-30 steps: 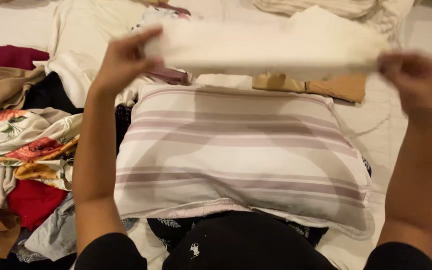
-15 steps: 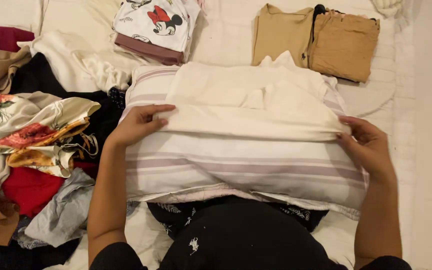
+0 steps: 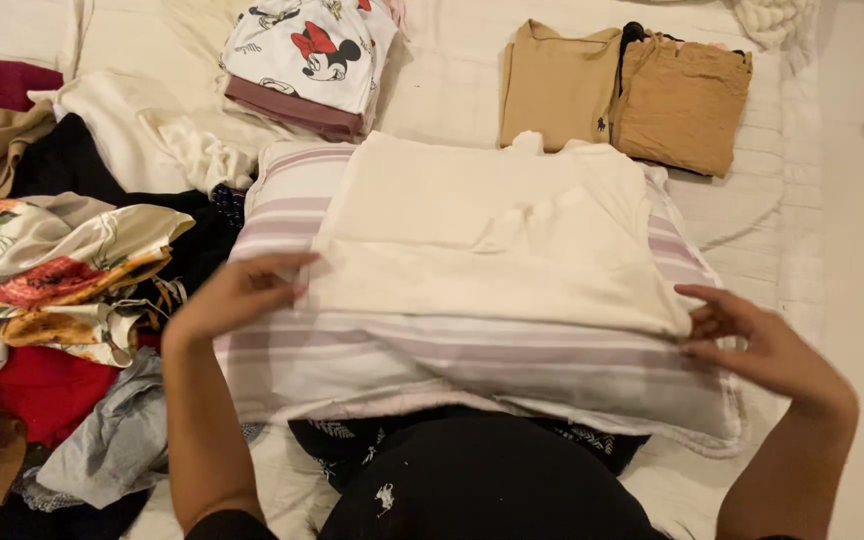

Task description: The person folds several garments on a pillow placed on a bed. They fold a peach tank top, a beige long-sleeve shirt, a brown sleeveless top, and a white long-sleeve shirt, stacking each folded item on the bed.

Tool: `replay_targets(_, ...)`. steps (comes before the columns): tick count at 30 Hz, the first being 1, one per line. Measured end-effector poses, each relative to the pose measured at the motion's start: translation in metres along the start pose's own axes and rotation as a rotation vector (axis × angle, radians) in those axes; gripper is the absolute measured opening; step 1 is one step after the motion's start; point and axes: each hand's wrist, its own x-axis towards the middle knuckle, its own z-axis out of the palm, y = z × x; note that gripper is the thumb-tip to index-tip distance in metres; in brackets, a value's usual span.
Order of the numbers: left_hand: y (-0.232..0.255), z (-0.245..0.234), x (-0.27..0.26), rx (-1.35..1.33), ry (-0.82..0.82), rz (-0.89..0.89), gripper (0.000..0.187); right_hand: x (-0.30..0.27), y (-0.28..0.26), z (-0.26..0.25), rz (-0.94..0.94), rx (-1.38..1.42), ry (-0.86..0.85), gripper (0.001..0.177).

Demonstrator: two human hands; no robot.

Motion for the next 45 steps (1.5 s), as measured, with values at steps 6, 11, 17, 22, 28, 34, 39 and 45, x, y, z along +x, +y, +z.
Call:
replay_targets(6,0.048,0.039,0.087,0.801,0.589,0.431,0.023,0.082,-0.079,-0.001,-0.012,-0.447,0.207,0.032)
replay_targets(11,0.115,0.150,0.160,0.721,0.136,0.144,0.053,0.143,-0.097,0.051,-0.108,-0.574,0.272,0.054)
replay_targets(17,0.065,0.178,0.209,0.501,0.214,0.252,0.022,0.150,-0.027,0.064,-0.131,-0.319,0.509,0.028)
replay_targets(22,0.051,0.180,0.213,0.332,0.173,0.266,0.024,0.158,-0.001,0.064,-0.135,-0.282,0.616,0.026)
replay_targets(28,0.079,0.100,0.156,0.576,-0.224,0.131,0.053,0.151,-0.008,0.067,-0.117,-0.320,0.583,0.026)
replay_targets(34,0.054,0.007,0.109,0.676,-0.187,-0.067,0.044,0.150,-0.014,0.067,-0.109,-0.359,0.577,0.024)
replay_targets(39,0.013,-0.028,0.089,0.398,0.097,-0.035,0.033,0.150,-0.018,0.062,-0.090,-0.387,0.562,0.026)
replay_targets(45,-0.017,-0.004,0.092,0.330,0.347,-0.029,0.032,0.168,-0.076,0.048,-0.444,-0.936,0.425,0.028)
